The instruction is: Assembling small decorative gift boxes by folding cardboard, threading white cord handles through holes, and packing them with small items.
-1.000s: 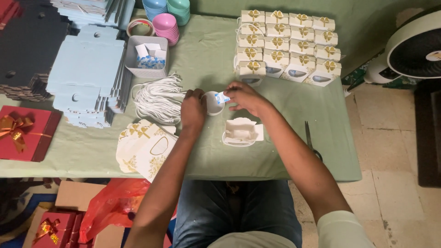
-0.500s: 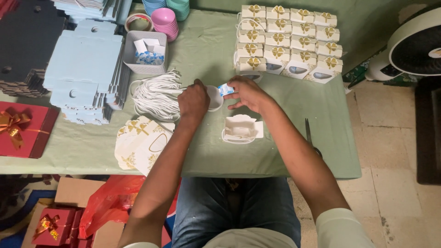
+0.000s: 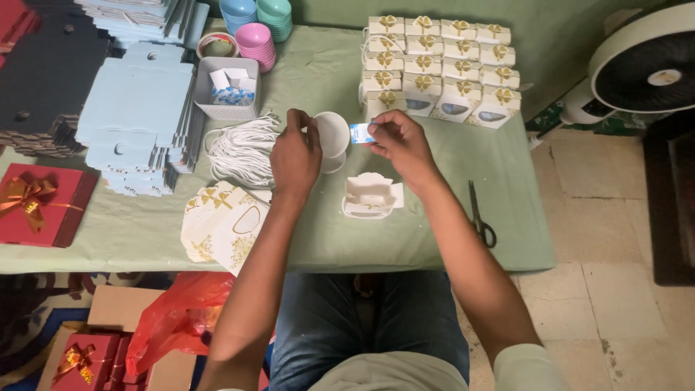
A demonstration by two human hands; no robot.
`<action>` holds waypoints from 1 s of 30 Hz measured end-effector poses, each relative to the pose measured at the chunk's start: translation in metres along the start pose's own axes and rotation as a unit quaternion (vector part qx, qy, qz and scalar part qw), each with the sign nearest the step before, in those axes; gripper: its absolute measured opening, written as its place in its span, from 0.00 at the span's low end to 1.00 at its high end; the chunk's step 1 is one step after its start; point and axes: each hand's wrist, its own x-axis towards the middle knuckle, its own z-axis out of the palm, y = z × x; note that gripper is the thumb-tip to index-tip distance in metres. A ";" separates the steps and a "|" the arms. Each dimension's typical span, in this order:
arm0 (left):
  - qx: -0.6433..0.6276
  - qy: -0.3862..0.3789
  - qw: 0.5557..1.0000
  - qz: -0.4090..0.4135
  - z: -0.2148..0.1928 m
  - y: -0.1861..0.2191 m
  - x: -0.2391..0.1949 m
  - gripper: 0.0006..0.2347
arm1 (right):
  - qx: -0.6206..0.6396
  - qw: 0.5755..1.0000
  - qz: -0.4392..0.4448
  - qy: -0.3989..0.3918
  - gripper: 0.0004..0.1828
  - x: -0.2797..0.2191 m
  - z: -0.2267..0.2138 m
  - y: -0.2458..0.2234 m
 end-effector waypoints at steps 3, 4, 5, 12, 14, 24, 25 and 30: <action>-0.046 -0.017 0.999 0.008 -0.011 0.023 -0.031 0.07 | 0.017 0.998 -0.054 0.005 0.14 -0.032 0.004 -0.007; -0.047 -0.016 0.999 0.010 -0.012 0.024 -0.038 0.07 | 0.017 0.998 -0.056 0.006 0.14 -0.041 0.007 -0.007; -0.055 -0.027 0.998 0.016 -0.012 0.024 -0.046 0.07 | -0.029 0.992 -0.122 0.022 0.17 -0.050 0.009 -0.007; -0.173 -0.017 0.985 0.022 -0.006 0.040 -0.088 0.05 | -0.194 0.932 -0.200 0.232 0.09 -0.107 0.027 -0.010; -0.185 -0.011 0.982 0.023 -0.001 0.042 -0.096 0.05 | -0.187 0.932 -0.204 0.236 0.09 -0.114 0.032 -0.009; -0.227 -0.018 0.973 0.021 0.004 0.048 -0.124 0.05 | -0.392 0.872 -0.149 0.253 0.06 -0.138 0.031 -0.013; -0.228 -0.019 0.973 0.021 0.004 0.046 -0.124 0.05 | -0.393 0.872 -0.148 0.253 0.06 -0.139 0.030 -0.014; -0.210 -0.013 0.977 0.038 0.002 0.048 -0.125 0.05 | -0.249 0.937 -0.153 0.190 0.14 -0.136 0.025 -0.006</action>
